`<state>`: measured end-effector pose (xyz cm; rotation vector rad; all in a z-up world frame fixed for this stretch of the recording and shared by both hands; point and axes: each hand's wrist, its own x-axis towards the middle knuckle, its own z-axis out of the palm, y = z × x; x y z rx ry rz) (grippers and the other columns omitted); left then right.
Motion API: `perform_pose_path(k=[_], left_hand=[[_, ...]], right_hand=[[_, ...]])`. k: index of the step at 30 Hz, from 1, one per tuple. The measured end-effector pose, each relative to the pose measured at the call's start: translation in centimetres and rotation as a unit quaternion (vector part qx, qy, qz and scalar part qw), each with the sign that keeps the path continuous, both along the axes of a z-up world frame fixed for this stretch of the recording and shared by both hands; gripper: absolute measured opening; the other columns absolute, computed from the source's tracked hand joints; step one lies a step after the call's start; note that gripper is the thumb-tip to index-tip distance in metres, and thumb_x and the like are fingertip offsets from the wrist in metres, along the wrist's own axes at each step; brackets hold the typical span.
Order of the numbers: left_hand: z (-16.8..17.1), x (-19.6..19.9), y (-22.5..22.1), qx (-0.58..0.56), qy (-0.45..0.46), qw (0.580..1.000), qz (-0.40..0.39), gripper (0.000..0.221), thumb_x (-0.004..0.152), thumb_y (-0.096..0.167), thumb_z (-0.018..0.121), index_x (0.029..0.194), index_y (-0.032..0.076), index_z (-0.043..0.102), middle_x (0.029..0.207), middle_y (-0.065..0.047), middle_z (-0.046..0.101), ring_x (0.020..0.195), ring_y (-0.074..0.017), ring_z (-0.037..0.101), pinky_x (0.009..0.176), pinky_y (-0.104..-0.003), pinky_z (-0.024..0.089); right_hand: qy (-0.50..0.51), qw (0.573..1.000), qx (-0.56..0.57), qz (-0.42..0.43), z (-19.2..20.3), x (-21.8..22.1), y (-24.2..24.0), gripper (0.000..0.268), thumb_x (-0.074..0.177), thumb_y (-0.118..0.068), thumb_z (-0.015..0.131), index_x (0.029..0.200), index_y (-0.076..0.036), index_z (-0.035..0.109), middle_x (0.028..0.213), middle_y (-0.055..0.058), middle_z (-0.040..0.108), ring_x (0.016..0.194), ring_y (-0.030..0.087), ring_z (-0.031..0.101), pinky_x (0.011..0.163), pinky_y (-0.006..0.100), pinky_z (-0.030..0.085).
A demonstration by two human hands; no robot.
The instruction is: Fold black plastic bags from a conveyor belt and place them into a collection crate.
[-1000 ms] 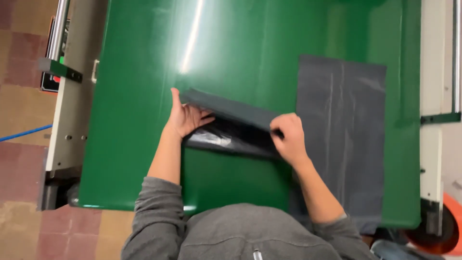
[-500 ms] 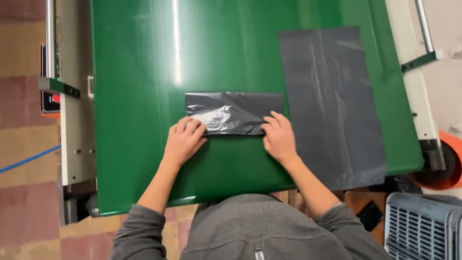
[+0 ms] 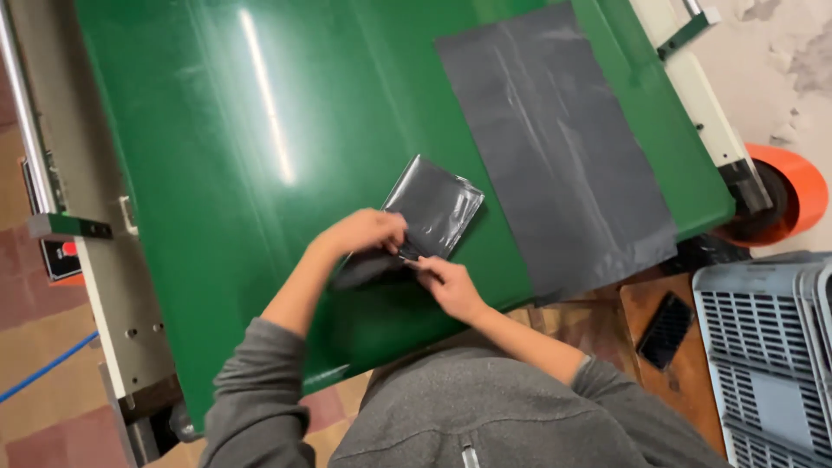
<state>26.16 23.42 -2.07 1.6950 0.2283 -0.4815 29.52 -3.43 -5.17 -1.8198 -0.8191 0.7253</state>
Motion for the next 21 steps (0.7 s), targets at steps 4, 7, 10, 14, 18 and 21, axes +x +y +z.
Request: perform_pose_path(k=[4,7,10,14,18,21], left_hand=[[-6.1,2.1,2.6,-0.085,0.080,0.987,0.113,0.067,0.101,0.059,0.039,0.094,0.005,0.076,0.079,-0.005,0.075,0.069,-0.0154,0.068,0.064,-0.032,0.053],[-3.3,2.8,0.8,0.084,-0.031,0.977,0.194,0.051,0.100,0.051,0.051,0.096,0.005,0.074,0.076,-0.009,0.071,0.066,-0.0227,0.065,0.062,-0.037,0.052],[-2.3,3.4,-1.8,0.371,-0.142,0.899,0.186,0.039,0.097,0.045,0.063,0.093,0.006,0.069,0.081,-0.014,0.072,0.073,-0.0338,0.069,0.066,-0.045,0.054],[-2.2,5.2,-2.9,0.559,-0.115,0.801,0.182,0.038,0.100,0.047,0.061,0.097,0.009,0.062,0.086,-0.013,0.074,0.077,-0.0391,0.070,0.064,-0.051,0.051],[2.0,4.4,-6.8,0.646,-0.080,0.734,0.194,0.040,0.100,0.049,0.063,0.103,0.010,0.060,0.097,-0.012,0.071,0.093,-0.0361,0.068,0.074,-0.051,0.049],[7.0,4.4,-13.7,0.572,-0.218,0.766,0.195,0.047,0.078,0.045,0.075,0.106,0.009,0.063,0.112,-0.014,0.062,0.110,-0.0377,0.056,0.078,-0.056,0.046]], right_hand=[[0.215,0.951,0.140,-0.173,-5.3,3.7,0.7,0.033,0.109,-0.010,0.060,0.141,-0.005,0.062,0.109,0.009,0.070,0.088,0.014,0.056,0.079,0.035,0.046],[0.458,0.840,0.130,-0.261,-2.2,6.0,1.6,0.029,0.103,-0.020,0.050,0.130,-0.011,0.054,0.122,0.005,0.069,0.102,0.022,0.071,0.083,0.040,0.059],[0.510,0.815,0.152,-0.229,-2.5,6.5,1.0,0.026,0.104,-0.021,0.051,0.128,-0.012,0.052,0.126,0.006,0.066,0.105,0.024,0.070,0.087,0.043,0.059],[0.532,0.807,0.175,-0.188,-4.2,8.2,-1.6,0.021,0.107,-0.022,0.054,0.123,-0.010,0.052,0.115,0.010,0.062,0.100,0.028,0.069,0.088,0.051,0.061],[0.513,0.857,0.017,-0.033,3.2,7.7,-10.7,0.032,0.101,-0.025,0.055,0.119,-0.001,0.062,0.106,0.015,0.074,0.094,0.027,0.074,0.074,0.040,0.062],[0.437,0.873,-0.210,0.055,-0.6,8.2,-20.8,0.030,0.101,-0.022,0.054,0.111,0.002,0.069,0.106,0.012,0.079,0.089,0.020,0.076,0.065,0.030,0.060]])
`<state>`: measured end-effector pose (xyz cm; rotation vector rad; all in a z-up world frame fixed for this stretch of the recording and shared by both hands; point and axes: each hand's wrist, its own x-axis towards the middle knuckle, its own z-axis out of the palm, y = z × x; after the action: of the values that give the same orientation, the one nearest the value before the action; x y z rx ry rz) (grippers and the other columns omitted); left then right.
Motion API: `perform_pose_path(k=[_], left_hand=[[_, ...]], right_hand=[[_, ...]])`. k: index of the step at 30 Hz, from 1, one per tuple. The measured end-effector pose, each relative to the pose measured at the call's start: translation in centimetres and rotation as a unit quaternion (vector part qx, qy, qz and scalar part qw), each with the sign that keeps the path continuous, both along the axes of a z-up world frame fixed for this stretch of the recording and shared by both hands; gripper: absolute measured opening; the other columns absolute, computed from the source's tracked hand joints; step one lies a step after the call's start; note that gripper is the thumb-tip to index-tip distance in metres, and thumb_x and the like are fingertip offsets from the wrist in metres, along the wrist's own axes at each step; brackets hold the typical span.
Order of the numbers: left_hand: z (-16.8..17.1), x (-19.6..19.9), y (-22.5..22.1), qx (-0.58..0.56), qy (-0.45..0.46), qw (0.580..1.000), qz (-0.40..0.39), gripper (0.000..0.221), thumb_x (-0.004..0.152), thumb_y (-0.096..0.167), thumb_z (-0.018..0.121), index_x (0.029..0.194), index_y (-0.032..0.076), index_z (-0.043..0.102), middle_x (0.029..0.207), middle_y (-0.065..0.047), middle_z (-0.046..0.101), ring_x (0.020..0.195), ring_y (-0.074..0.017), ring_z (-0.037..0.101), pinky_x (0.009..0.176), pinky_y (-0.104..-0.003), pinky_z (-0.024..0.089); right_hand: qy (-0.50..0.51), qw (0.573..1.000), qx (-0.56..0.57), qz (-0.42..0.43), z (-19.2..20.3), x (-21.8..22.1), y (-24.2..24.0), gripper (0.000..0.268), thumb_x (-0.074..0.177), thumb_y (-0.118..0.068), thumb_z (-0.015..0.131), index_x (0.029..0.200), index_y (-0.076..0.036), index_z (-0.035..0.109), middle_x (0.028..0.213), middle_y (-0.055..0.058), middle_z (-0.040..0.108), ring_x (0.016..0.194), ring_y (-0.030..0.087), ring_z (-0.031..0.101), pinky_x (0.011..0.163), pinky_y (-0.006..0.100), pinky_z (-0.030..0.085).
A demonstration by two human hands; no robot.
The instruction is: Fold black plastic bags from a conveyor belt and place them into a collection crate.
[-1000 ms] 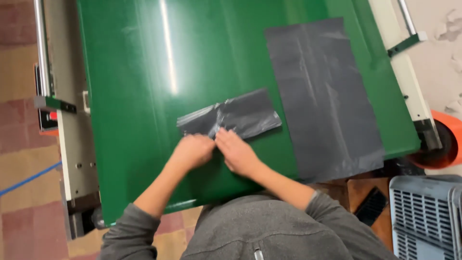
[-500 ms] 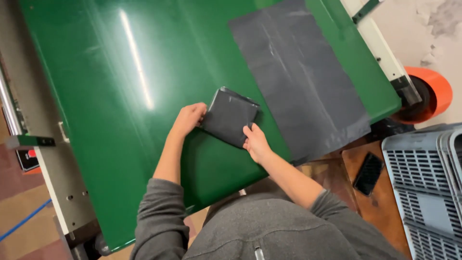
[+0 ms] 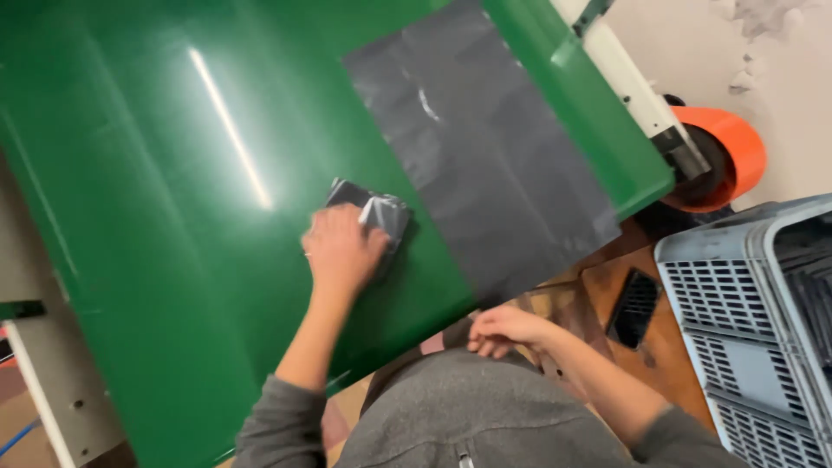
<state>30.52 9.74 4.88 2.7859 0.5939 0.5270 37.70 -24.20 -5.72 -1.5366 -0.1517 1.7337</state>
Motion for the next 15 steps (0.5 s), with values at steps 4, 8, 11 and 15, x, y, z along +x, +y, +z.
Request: perform_pose_path(k=[4,8,11,15], left_hand=[[-0.4,0.1,-10.6,0.052,0.025,0.950,-0.306,0.054,0.074,0.037,0.072,0.122,0.014,0.061,0.134,-0.010,0.060,0.133,-0.0326,0.051,0.102,-0.056,0.043],[-3.6,1.2,-15.4,0.140,-0.003,0.908,-0.395,0.057,0.081,0.029,0.064,0.135,0.013,0.060,0.147,-0.008,0.055,0.144,-0.0307,0.044,0.111,-0.057,0.035],[-5.8,3.4,-15.8,0.092,-0.004,0.906,-0.414,0.046,0.086,0.024,0.063,0.130,0.012,0.061,0.141,-0.006,0.059,0.141,-0.0295,0.048,0.110,-0.053,0.039],[-5.1,5.6,-16.2,-0.109,0.014,0.909,-0.403,0.033,0.087,0.019,0.066,0.120,0.013,0.065,0.119,-0.002,0.068,0.121,-0.0271,0.062,0.093,-0.043,0.050]], right_hand=[[-0.066,0.978,-0.061,-0.186,-5.9,2.8,-6.6,0.019,0.098,-0.010,0.057,0.113,-0.002,0.065,0.105,0.022,0.075,0.087,0.028,0.073,0.067,0.037,0.060],[-0.001,0.939,0.106,-0.327,-4.9,4.7,-8.1,0.030,0.091,0.002,0.051,0.115,0.006,0.068,0.108,0.020,0.076,0.092,0.027,0.075,0.078,0.036,0.060],[-0.021,0.935,0.100,-0.338,-5.1,5.5,-9.2,0.032,0.086,0.007,0.051,0.114,0.006,0.068,0.104,0.019,0.075,0.090,0.028,0.075,0.080,0.040,0.060],[-0.386,0.845,-0.017,-0.371,-4.6,9.4,-11.7,0.038,0.085,0.012,0.059,0.123,0.004,0.063,0.119,0.018,0.070,0.106,0.029,0.066,0.094,0.040,0.051]])
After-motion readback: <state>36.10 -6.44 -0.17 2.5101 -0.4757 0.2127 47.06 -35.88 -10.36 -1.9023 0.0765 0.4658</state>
